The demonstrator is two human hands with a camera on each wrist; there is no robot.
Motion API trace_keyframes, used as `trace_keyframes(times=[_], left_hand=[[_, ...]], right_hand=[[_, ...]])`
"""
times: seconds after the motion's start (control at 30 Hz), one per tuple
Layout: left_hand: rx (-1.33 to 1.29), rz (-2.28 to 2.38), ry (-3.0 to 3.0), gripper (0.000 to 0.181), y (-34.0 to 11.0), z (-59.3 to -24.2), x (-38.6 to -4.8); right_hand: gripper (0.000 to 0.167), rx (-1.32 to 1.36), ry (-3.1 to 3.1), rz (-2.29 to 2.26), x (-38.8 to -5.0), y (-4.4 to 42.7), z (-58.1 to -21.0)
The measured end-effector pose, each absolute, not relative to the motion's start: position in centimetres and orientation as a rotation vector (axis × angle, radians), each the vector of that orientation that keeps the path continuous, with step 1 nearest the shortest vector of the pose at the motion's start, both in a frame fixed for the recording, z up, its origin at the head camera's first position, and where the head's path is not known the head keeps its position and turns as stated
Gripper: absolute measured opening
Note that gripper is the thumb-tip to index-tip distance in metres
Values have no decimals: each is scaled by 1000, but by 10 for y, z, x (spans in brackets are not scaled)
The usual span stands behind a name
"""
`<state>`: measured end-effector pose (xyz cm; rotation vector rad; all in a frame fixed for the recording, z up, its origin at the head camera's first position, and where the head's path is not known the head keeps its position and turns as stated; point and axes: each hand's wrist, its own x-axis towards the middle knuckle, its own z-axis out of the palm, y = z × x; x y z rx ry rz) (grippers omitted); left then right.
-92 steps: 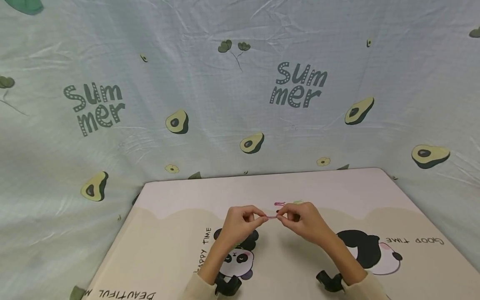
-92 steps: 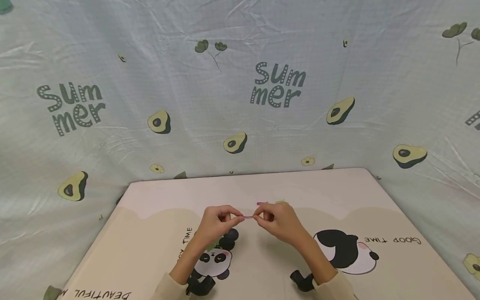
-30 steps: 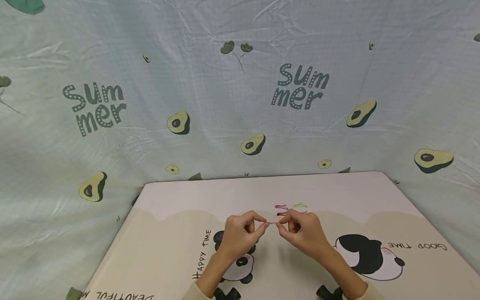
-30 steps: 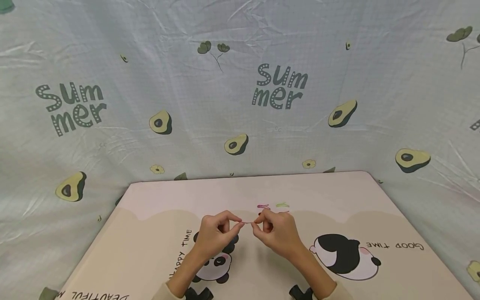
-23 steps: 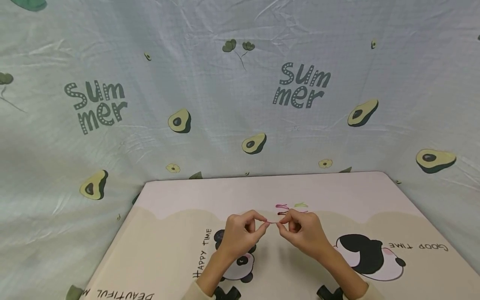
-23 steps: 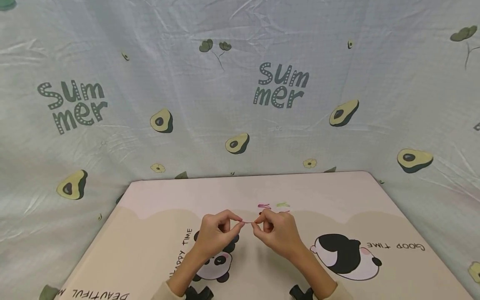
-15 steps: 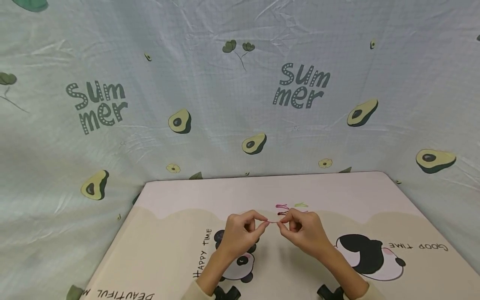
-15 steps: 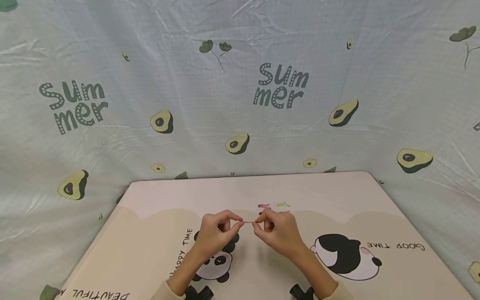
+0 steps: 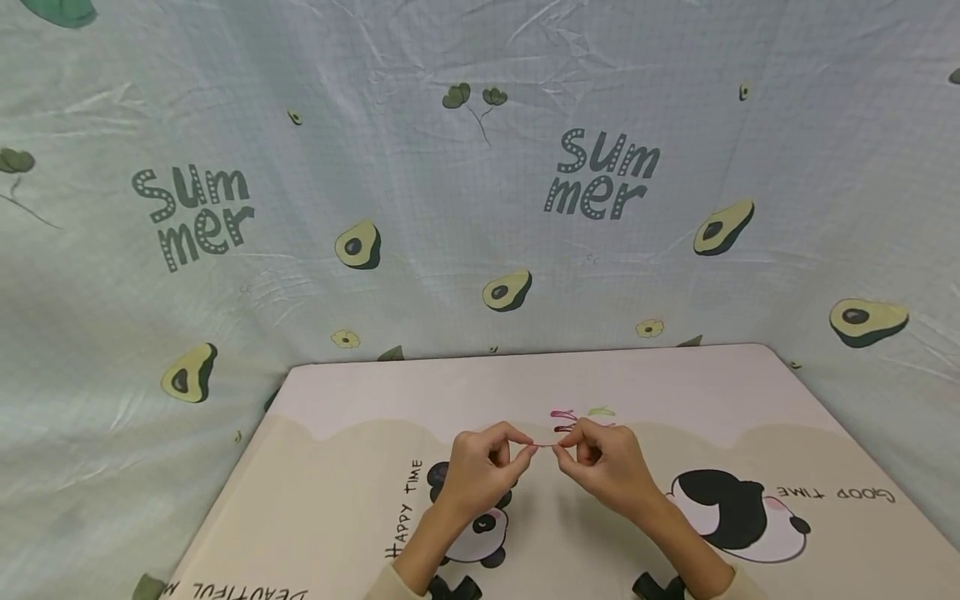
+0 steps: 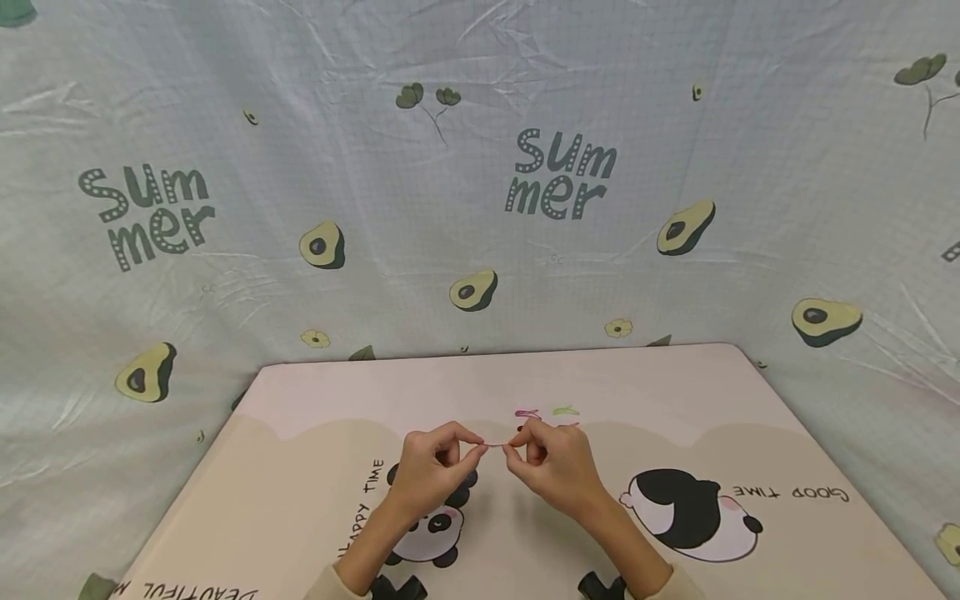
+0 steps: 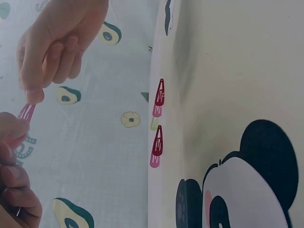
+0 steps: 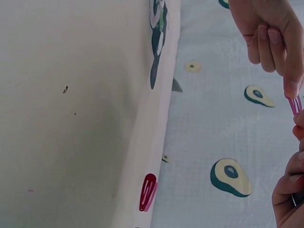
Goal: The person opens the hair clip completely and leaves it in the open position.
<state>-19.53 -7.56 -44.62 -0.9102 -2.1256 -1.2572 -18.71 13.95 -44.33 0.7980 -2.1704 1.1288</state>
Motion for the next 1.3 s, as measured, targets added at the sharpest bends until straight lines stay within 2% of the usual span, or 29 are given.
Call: trace_keyframes(times=[0.2,0.37,0.6,0.73,0.87,1.3], left_hand=[[-901,-1256,-2110,14,-74,-447,-196],[-890,-1320,-2121,3,-73,-445,-195],[-872,-1342,-2118,9,-72,-445,-194],[-878,-1352,-2102,3,-72,-445,-194],[-884,-1349,-2086,7,-72,-445,-195],[-879,-1272,-2059,4,-70,-446,-194]], right_hand=[[30,812,-2154,1117,-189,140,-443],[31,816,-2132,1116,-188,140,-442],[31,825,-2114,1106,-189,140,-442],[31,819,-2115,1102,-189,140,-442],[31,816,-2106,1105,-189,139,-441],[31,806,-2073,1080,-188,138,-441]])
